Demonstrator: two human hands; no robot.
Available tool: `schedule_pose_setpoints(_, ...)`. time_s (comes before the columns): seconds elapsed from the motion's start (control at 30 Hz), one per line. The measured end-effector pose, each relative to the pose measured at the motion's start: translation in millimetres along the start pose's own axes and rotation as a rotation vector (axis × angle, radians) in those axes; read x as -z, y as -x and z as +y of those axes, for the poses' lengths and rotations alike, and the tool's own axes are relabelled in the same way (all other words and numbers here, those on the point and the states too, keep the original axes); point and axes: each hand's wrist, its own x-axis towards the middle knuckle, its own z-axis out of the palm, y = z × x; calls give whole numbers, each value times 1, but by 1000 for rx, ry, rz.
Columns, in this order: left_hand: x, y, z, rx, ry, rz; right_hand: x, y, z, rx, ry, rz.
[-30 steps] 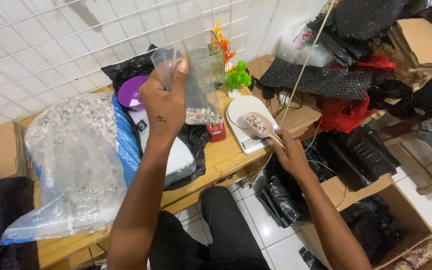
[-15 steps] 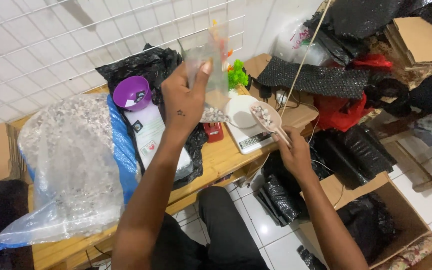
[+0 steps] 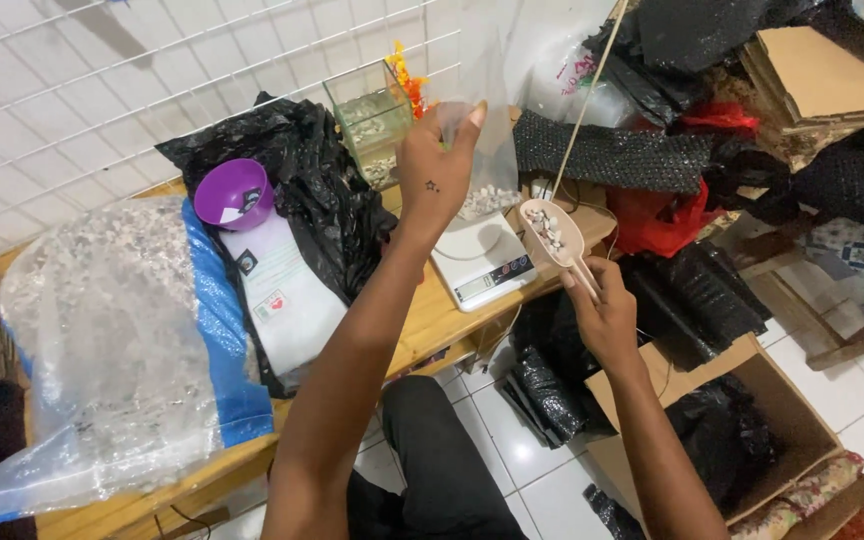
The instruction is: The person scoops small white pebbles from a large plastic bag using a pink scoop and pours them into a small plastic bag placed on a digital scale. The person repeatedly adds pebbles to the bag on the scale to reach a target weight.
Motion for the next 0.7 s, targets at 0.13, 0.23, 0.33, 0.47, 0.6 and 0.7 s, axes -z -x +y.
schedule_pose_setpoints(0.13,-5,-2,-3,35,4,-7,6,3,2,30,2,17)
schedule_pose_setpoints(0.23,-10,-4,-18,28,-10,-11,7,3,2,11,14,23)
schedule_pose_setpoints(0.33,-16,-4,-43,11,5,13,5,4,7,-72,-54,106)
schedule_pose_setpoints(0.47,-10,2,-42,32,-35,-8,6,4,3,-90,-60,103)
schedule_pose_setpoints(0.6,-5,10,-51,56,-37,-40,4,4,4,-92,-82,102)
schedule_pose_setpoints(0.7,6,19,-26,105,-70,-86,3,4,0,-79,-85,107)
